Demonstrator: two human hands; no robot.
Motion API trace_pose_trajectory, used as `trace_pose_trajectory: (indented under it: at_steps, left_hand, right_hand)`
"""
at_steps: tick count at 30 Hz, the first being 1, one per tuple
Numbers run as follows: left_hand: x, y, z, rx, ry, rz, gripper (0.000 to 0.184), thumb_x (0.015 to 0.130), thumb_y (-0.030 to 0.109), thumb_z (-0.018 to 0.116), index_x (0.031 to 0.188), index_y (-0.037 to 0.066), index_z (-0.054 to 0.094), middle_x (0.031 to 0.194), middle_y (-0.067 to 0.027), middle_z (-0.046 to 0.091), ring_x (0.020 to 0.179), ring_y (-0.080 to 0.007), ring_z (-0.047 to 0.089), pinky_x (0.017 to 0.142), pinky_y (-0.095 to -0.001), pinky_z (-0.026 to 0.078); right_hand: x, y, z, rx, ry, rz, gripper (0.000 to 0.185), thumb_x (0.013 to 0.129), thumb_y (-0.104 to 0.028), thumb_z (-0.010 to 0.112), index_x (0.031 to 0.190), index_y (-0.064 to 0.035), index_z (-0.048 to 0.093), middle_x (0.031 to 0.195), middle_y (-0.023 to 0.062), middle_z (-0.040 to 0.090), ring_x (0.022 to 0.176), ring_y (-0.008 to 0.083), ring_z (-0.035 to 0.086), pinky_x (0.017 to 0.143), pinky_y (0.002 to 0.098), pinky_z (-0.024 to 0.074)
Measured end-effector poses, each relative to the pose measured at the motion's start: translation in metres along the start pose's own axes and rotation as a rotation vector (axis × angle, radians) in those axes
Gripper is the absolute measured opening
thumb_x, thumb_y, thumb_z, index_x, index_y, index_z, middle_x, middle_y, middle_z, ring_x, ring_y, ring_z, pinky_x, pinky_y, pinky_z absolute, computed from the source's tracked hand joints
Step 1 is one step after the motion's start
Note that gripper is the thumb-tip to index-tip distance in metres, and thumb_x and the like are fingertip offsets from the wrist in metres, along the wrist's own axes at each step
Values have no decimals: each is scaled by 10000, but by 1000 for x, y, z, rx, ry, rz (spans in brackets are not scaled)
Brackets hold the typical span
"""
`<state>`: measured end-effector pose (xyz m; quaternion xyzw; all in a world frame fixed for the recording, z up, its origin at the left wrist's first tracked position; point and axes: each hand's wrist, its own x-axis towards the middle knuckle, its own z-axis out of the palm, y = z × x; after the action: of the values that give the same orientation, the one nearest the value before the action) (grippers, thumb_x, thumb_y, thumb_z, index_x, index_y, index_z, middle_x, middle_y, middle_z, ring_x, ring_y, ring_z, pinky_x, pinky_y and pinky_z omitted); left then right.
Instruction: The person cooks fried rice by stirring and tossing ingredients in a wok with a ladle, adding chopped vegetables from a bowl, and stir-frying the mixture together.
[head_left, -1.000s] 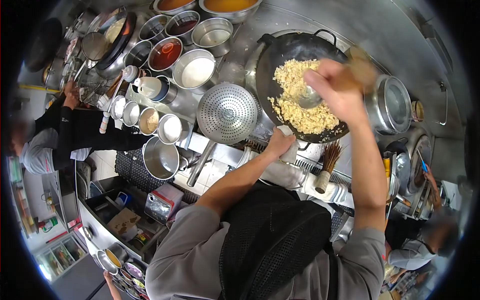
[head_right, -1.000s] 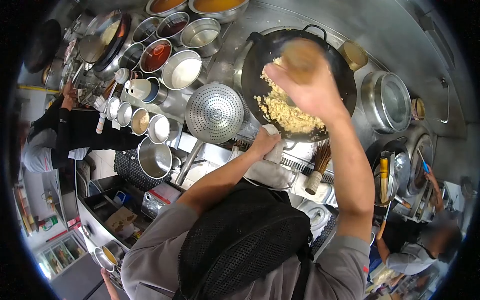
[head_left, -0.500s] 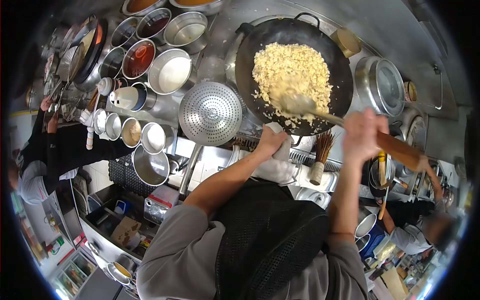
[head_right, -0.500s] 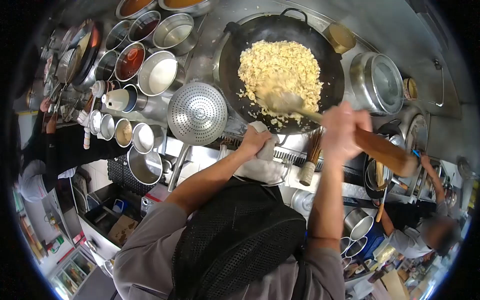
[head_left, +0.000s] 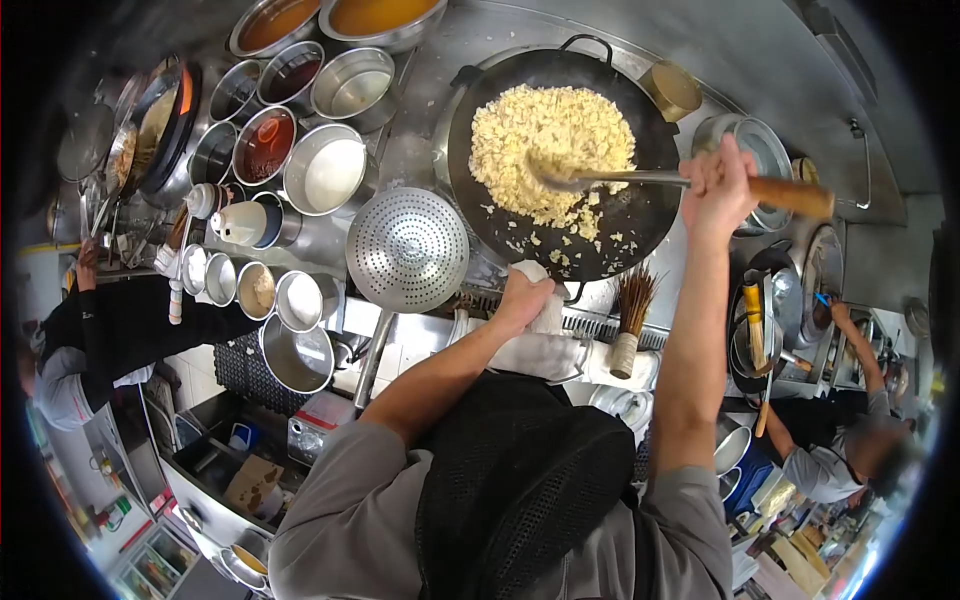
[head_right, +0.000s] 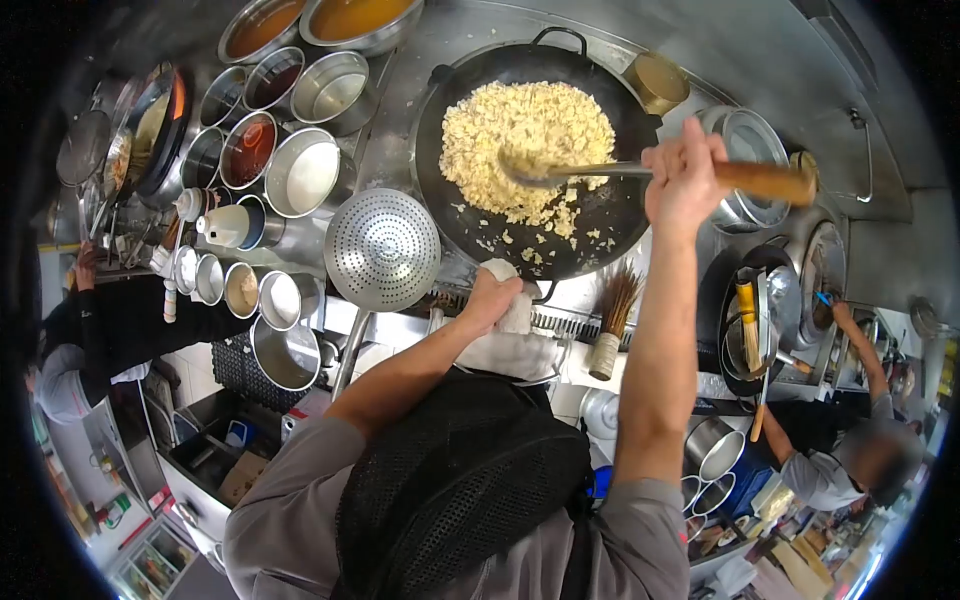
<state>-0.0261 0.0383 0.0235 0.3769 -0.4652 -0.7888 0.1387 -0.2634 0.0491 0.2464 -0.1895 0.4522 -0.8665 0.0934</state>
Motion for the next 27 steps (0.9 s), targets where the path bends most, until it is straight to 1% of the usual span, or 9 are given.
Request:
trace_pose_trajectory:
  at_steps: [6, 8, 9, 11, 15, 19, 21, 23, 27]
  left_hand:
    - [10, -15, -2, 152, 197, 71, 78, 786, 44, 623, 805, -31, 611, 762, -62, 627, 683, -156, 591, 597, -339, 477]
    - [1, -3, -3, 104, 187, 27, 87, 787, 49, 627, 811, -33, 611, 766, -65, 628, 685, -152, 588, 596, -340, 474]
    - [1, 5, 0, 56, 166, -8, 95, 787, 53, 630, 816, -35, 611, 769, -69, 629, 687, -148, 586, 594, -340, 471]
    - [12, 2, -1, 64, 140, -11, 181, 784, 60, 640, 920, -50, 594, 832, -98, 639, 750, -183, 606, 684, -358, 492]
    - [3, 3, -6, 144, 82, 54, 391, 786, 76, 670, 1112, -92, 533, 932, -150, 658, 836, -242, 642, 785, -378, 522]
    - [5, -9, -3, 176, 232, 47, 292, 789, 53, 649, 1041, -67, 566, 950, -146, 652, 872, -247, 641, 798, -365, 513]
    - [12, -23, -3, 166, 259, 93, 294, 789, 55, 648, 1043, -70, 565, 955, -148, 654, 875, -246, 641, 792, -370, 515]
    - [16, -28, -5, 162, 229, 83, 275, 787, 50, 643, 1024, -71, 576, 956, -145, 659, 869, -237, 640, 776, -380, 518]
    - [18, -38, -8, 221, 218, 81, 238, 786, 46, 643, 993, -62, 595, 945, -130, 662, 858, -227, 639, 770, -373, 518]
  right_hand:
    - [36, -106, 7, -199, 37, -138, 392, 941, -132, 650, 636, -153, 405, 483, -34, 334, 409, 103, 326, 421, 293, 295]
    - [41, -40, -21, -368, 379, -209, 336, 927, -115, 648, 646, -133, 465, 489, 3, 426, 405, 130, 412, 413, 315, 395]
    - [41, 4, -53, -223, 154, -202, 317, 907, -92, 672, 669, -127, 466, 506, 24, 459, 419, 149, 464, 403, 335, 412]
    - [15, 12, -3, -45, 128, 27, 319, 894, -56, 689, 693, -128, 453, 525, 8, 434, 399, 130, 400, 379, 319, 329]
    - [27, -31, 54, -205, -84, 14, 231, 913, -54, 653, 736, -99, 511, 534, -14, 396, 406, 109, 355, 389, 306, 307]
    - [38, -83, 77, -222, -174, -91, 142, 930, -74, 619, 798, -57, 572, 548, 7, 454, 424, 101, 387, 405, 301, 334]
    - [46, -46, 70, -225, -133, -162, 333, 942, -138, 650, 661, -125, 472, 518, -14, 372, 419, 99, 314, 443, 301, 314]
    - [26, 34, 56, -321, -157, 103, 188, 899, -63, 685, 750, -70, 570, 522, -20, 405, 409, 109, 383, 423, 303, 356]
    - [23, 5, 95, -576, -330, 167, 284, 890, -150, 723, 698, -91, 522, 545, -28, 432, 409, 98, 395, 402, 287, 313]
